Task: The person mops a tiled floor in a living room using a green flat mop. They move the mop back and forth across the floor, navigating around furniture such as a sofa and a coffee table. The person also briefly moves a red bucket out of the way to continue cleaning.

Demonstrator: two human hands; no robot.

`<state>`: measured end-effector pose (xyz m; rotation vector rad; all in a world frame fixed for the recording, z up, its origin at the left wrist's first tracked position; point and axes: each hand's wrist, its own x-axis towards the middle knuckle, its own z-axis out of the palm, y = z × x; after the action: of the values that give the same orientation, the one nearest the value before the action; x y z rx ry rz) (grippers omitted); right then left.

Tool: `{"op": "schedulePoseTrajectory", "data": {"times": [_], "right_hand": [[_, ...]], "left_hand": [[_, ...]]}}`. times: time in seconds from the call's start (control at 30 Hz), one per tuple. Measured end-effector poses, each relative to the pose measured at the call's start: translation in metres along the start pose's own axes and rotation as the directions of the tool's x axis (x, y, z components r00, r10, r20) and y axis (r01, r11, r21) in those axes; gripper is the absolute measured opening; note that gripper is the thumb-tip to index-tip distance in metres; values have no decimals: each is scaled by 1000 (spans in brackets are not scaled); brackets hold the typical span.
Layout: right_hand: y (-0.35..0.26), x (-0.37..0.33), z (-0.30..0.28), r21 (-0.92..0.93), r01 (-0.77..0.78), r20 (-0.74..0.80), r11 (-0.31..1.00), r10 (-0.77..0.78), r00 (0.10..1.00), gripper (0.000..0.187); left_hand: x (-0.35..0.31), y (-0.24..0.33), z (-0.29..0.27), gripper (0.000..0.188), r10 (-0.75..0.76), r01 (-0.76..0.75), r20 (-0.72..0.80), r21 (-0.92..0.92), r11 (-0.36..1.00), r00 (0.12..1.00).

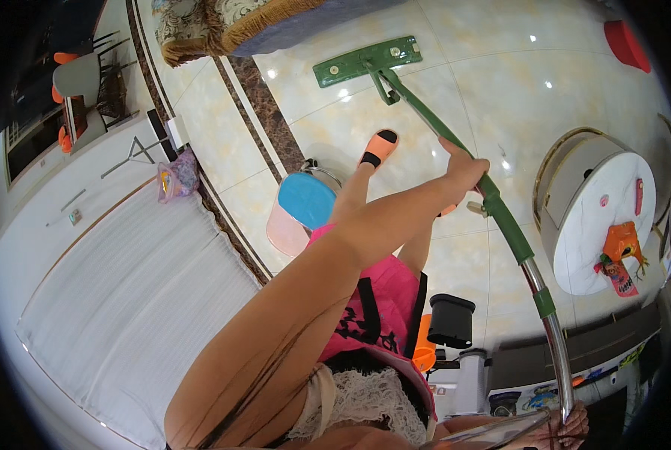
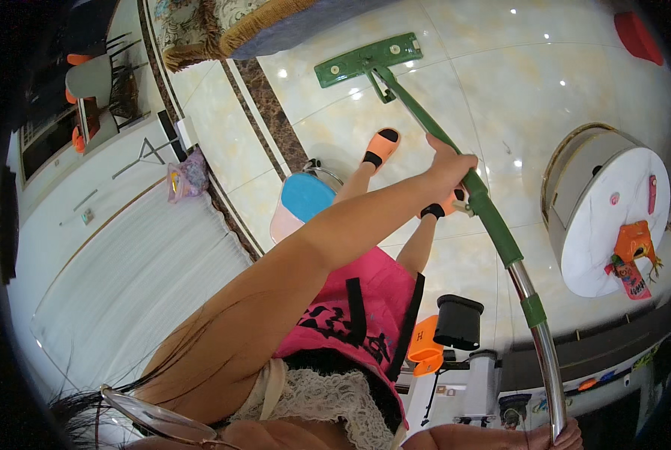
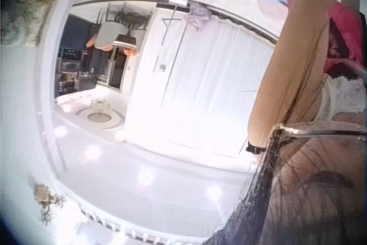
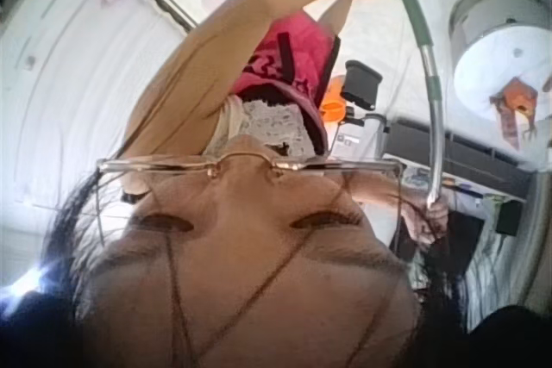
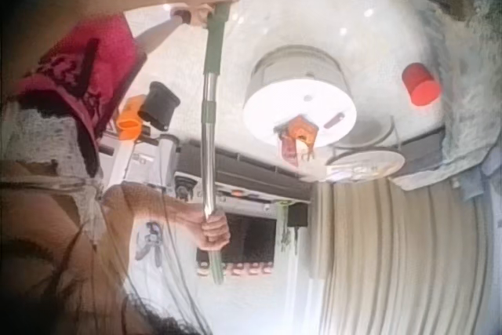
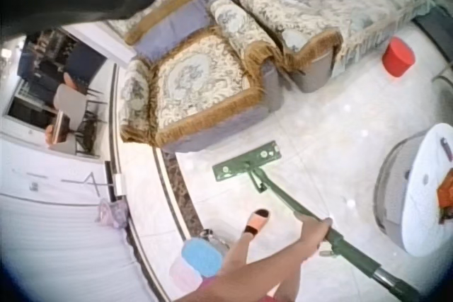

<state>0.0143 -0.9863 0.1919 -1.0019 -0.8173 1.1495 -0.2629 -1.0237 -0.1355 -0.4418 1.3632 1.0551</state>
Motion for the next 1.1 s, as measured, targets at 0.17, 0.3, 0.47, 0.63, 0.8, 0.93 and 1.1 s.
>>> {"op": "schedulePoseTrajectory", "data": {"times": [0.17,0.3,0.47,0.63,0.8,0.93,1.1], "right_hand": [[94,-42,40,326,-311,180,893,265,947,26],[85,-51,26,235,-366,41,900,367,929,23],[-28,-9,4,-324,21,-146,946,-72,987,28],[-15,3,29,97,-23,113,995,11,994,27],[95,-40,70,235,-300,205,925,254,945,32],[81,-55,56,121,-281,32,952,279,960,33],[-11,-18,43,-76,-120,-55,990,116,992,26]], "left_hand": [[77,73,-90,71,150,-141,-75,115,983,986],[88,45,-111,54,162,-153,-81,110,982,983],[-11,-20,9,100,3,0,-53,59,998,999],[6,1,-9,89,99,-100,-73,0,995,992],[88,81,-110,52,170,-169,-49,22,985,984],[85,46,-126,74,132,-130,-12,79,988,991],[11,-10,-14,105,70,-70,-8,32,997,998]]}}
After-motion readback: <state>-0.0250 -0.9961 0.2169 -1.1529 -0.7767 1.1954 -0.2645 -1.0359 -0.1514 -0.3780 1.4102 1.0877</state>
